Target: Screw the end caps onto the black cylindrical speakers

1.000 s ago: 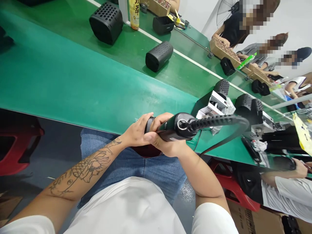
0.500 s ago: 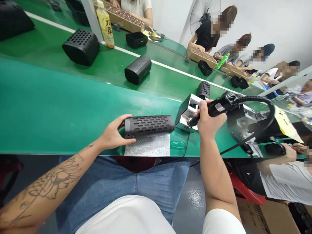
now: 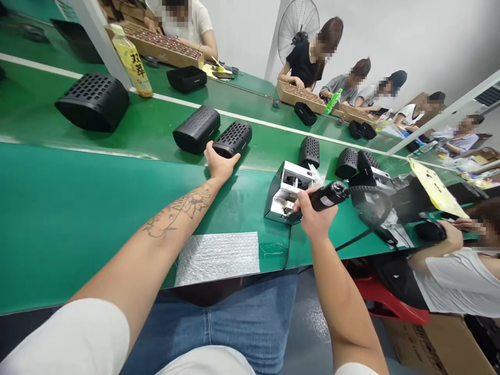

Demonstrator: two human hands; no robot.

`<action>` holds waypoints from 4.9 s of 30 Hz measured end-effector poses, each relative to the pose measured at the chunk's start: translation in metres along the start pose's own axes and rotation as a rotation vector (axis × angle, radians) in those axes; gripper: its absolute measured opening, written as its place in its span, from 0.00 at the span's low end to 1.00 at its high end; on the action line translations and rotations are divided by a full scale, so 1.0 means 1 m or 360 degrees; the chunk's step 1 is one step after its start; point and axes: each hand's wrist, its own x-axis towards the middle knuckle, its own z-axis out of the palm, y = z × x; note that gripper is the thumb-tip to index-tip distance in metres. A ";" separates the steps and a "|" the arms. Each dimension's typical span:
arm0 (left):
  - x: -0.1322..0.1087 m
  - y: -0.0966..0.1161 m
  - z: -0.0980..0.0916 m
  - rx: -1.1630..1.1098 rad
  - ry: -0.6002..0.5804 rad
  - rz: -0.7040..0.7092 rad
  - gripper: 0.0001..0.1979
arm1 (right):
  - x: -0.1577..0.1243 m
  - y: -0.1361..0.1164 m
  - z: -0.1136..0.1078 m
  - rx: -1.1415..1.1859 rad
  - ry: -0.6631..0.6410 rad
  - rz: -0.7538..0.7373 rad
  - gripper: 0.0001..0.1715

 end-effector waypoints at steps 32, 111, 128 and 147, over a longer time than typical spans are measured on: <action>-0.194 -0.098 -0.330 -0.0028 -0.0897 0.0683 0.53 | -0.094 -0.152 0.000 0.0866 -0.0662 0.0205 0.16; -0.249 -0.071 -0.285 0.0211 -0.0855 0.0572 0.42 | -0.005 -0.042 0.004 0.0489 -0.0195 -0.0056 0.30; -0.241 -0.097 -0.283 -0.0036 -0.0880 0.1026 0.64 | -0.001 -0.025 -0.005 0.0252 -0.0086 -0.0285 0.28; -0.242 -0.097 -0.279 -0.0081 -0.0942 0.1024 0.65 | -0.110 -0.111 0.075 0.0742 -0.0802 0.0047 0.23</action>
